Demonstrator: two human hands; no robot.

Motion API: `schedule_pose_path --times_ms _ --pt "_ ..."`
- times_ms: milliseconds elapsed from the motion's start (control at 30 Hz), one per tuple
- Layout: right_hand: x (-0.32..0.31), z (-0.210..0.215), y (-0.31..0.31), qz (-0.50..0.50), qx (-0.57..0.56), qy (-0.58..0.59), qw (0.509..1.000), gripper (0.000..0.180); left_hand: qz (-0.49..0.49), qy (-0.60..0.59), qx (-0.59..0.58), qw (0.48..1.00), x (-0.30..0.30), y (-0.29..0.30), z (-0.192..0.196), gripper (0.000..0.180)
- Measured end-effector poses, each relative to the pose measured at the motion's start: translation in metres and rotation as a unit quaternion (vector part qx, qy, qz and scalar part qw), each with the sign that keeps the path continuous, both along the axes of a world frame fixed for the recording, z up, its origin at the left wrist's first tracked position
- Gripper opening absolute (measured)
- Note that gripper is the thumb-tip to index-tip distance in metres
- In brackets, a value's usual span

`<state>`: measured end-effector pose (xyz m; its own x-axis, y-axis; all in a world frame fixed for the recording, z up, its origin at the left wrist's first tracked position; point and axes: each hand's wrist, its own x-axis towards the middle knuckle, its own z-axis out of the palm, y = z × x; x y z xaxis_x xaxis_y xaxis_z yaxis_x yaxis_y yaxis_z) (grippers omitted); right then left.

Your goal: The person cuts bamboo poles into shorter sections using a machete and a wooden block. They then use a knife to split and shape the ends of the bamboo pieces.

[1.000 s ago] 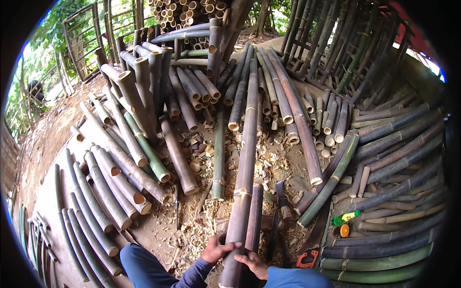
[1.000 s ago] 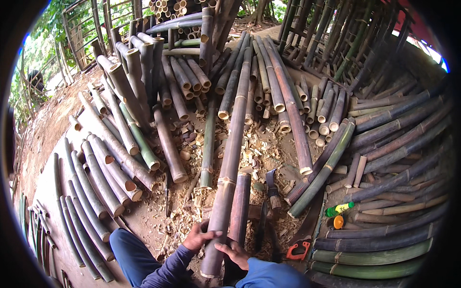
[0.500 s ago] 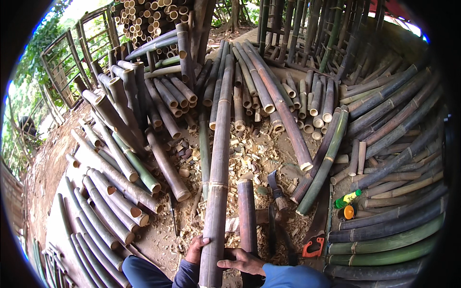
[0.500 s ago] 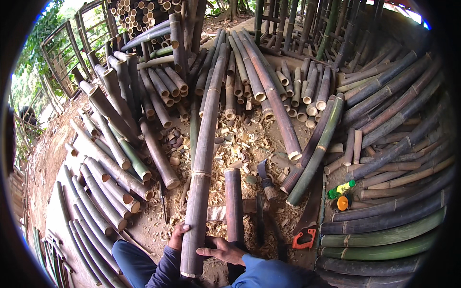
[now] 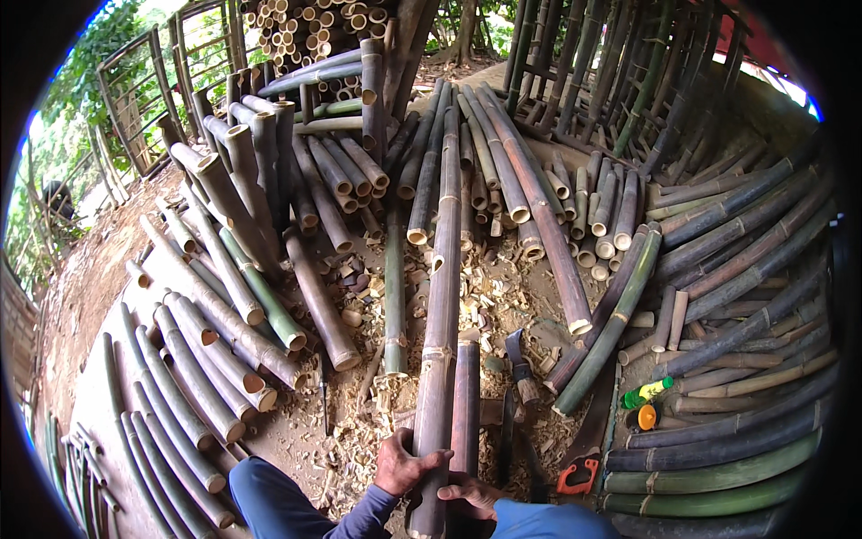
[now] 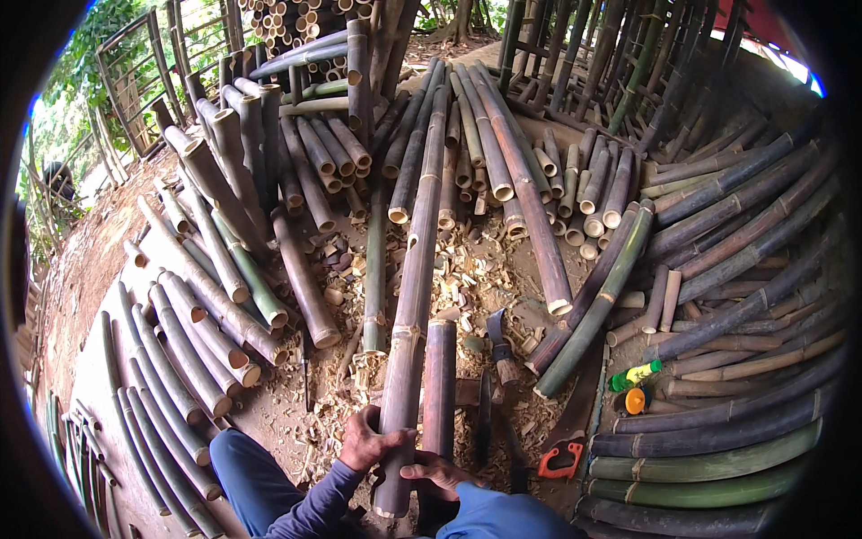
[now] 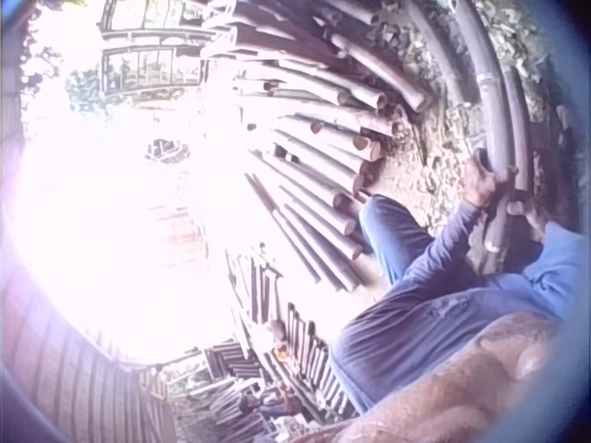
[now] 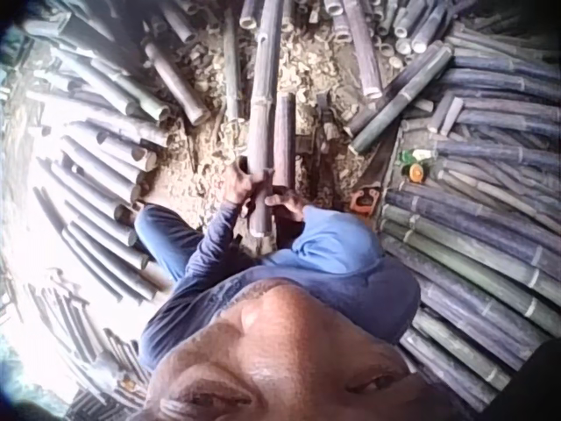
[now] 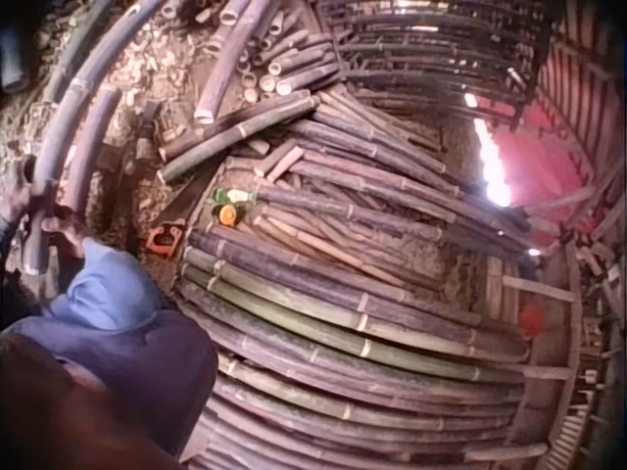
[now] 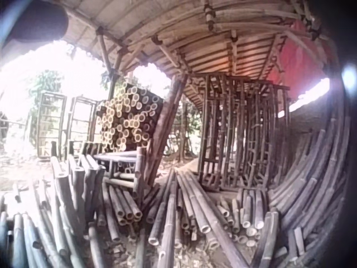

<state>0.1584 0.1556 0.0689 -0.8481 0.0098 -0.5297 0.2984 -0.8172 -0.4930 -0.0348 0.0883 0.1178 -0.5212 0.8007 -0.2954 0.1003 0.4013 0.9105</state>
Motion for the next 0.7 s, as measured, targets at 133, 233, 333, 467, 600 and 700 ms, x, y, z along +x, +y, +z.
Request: schedule_pose_path --times_ms 133,233,333,467,600,700 --pt "-0.005 0.016 0.001 -0.006 0.069 -0.024 0.997 0.076 0.005 -0.077 0.031 0.997 -0.001 -0.002 0.0 0.06" --pt "-0.014 0.033 0.001 0.0 0.136 -0.024 0.99 0.077 0.023 -0.201 0.081 0.976 -0.003 -0.006 -0.017 0.057" --pt "-0.014 0.037 0.004 0.009 0.141 -0.025 0.99 0.078 -0.009 -0.199 0.062 0.978 -0.007 -0.008 -0.01 0.06" --pt "-0.018 0.043 0.003 0.02 0.182 -0.03 0.983 0.081 0.005 -0.225 0.059 0.973 -0.006 -0.008 -0.014 0.058" --pt "-0.017 0.052 0.006 0.033 0.226 0.0 0.974 0.082 0.031 -0.272 0.085 0.958 -0.005 -0.006 0.006 0.056" --pt "-0.021 0.054 0.006 0.055 0.19 0.069 0.978 0.084 0.059 -0.33 0.091 0.938 -0.015 -0.009 0.031 0.066"
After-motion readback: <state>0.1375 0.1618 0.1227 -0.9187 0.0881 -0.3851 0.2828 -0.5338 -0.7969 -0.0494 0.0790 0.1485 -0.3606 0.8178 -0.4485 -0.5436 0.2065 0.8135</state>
